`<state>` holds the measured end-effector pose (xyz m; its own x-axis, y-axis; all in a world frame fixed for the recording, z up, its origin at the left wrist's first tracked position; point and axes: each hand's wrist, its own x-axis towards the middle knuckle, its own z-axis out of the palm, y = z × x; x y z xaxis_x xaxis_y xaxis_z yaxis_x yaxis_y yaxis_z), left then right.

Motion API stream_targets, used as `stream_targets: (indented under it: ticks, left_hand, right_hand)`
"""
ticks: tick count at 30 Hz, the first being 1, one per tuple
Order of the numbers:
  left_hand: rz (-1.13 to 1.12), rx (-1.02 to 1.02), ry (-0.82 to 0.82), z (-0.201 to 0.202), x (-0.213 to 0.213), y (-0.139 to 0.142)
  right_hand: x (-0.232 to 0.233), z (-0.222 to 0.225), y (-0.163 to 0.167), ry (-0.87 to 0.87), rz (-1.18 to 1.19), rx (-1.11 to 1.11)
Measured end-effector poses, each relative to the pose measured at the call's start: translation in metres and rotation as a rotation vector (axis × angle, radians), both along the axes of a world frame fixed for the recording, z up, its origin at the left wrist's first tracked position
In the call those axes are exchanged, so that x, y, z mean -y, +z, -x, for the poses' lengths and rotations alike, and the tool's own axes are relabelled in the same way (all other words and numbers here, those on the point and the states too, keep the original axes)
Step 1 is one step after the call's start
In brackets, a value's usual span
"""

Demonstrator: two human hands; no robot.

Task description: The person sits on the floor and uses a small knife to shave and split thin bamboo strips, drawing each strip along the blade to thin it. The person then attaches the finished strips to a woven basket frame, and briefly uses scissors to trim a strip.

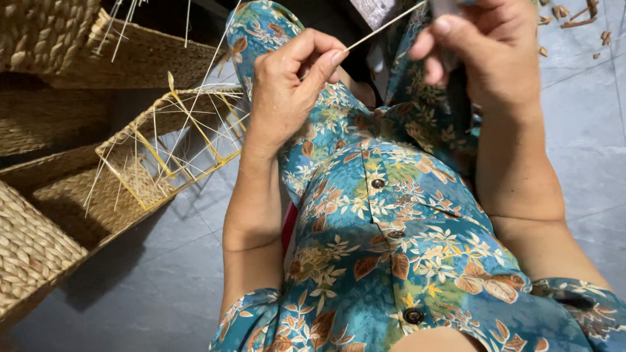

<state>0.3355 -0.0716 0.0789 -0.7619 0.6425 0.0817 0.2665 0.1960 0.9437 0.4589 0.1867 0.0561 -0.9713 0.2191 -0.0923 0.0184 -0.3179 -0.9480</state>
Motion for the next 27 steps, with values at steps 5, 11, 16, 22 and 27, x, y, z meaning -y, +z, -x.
stream_targets:
  ticks: [5, 11, 16, 22, 27]
  left_hand:
    - [0.036, 0.011, 0.034, -0.001, 0.014, 0.000]
    - [0.007, 0.017, 0.041, -0.002, 0.009, -0.004]
    - [-0.024, -0.039, -0.013, -0.005, -0.013, -0.004]
    - [-0.023, -0.057, -0.026, -0.001, -0.005, -0.008]
    - [-0.041, -0.059, -0.016, -0.001, -0.009, -0.014]
  right_hand:
    - [-0.042, -0.021, -0.024, -0.154, -0.053, -0.072]
    - [-0.034, -0.026, -0.015, -0.178, -0.068, -0.045]
    - [0.021, -0.001, 0.001, 0.090, -0.059, 0.014]
    - [0.017, 0.002, 0.007, 0.059, -0.046, 0.069]
    - [0.027, 0.003, 0.000, 0.098, -0.017, 0.060]
